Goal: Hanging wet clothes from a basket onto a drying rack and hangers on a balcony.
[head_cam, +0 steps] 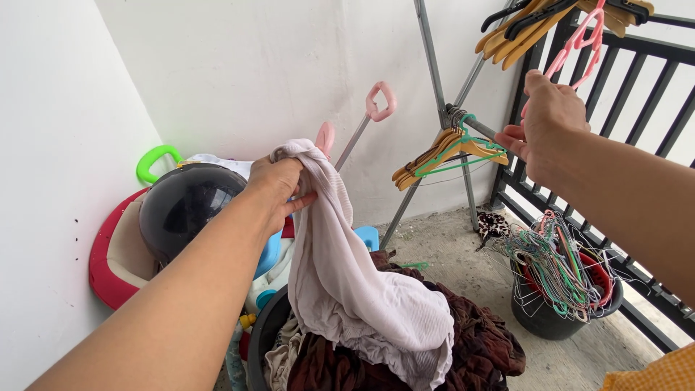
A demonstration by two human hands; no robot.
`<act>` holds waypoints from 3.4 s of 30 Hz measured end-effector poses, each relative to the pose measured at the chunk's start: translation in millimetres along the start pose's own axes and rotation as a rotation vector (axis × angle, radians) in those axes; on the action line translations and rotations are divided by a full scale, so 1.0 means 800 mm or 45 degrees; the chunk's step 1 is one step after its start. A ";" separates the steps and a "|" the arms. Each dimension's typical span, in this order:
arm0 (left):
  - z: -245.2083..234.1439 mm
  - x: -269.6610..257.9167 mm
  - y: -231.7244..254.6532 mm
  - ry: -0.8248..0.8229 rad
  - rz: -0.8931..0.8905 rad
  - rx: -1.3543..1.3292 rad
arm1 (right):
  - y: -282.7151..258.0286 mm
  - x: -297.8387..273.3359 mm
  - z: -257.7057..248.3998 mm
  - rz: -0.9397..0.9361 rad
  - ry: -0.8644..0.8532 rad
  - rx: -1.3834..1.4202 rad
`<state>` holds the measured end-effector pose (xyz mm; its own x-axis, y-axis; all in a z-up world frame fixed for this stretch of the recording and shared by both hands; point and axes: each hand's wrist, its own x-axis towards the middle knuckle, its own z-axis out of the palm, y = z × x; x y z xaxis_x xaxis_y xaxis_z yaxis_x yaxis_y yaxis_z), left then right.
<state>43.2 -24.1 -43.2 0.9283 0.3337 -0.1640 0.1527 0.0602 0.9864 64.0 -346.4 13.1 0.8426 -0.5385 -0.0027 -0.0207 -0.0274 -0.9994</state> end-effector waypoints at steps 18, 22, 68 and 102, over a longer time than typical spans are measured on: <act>0.013 -0.030 0.019 -0.131 0.008 -0.052 | -0.008 -0.001 -0.003 0.119 -0.002 0.183; 0.023 -0.020 0.029 -0.187 0.074 -0.086 | -0.012 0.003 -0.006 0.100 -0.038 0.172; -0.032 -0.019 -0.065 -0.339 -0.252 -0.182 | 0.105 -0.156 0.075 0.185 -1.519 -0.345; -0.005 0.044 -0.027 -0.526 -0.130 -1.002 | 0.148 -0.084 0.144 0.325 -1.242 -0.086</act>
<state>71.0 -9.9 -70.5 0.9942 -0.0652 -0.0859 0.1056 0.7499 0.6531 67.0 -216.0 -109.2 0.8801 0.3883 -0.2732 -0.2667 -0.0717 -0.9611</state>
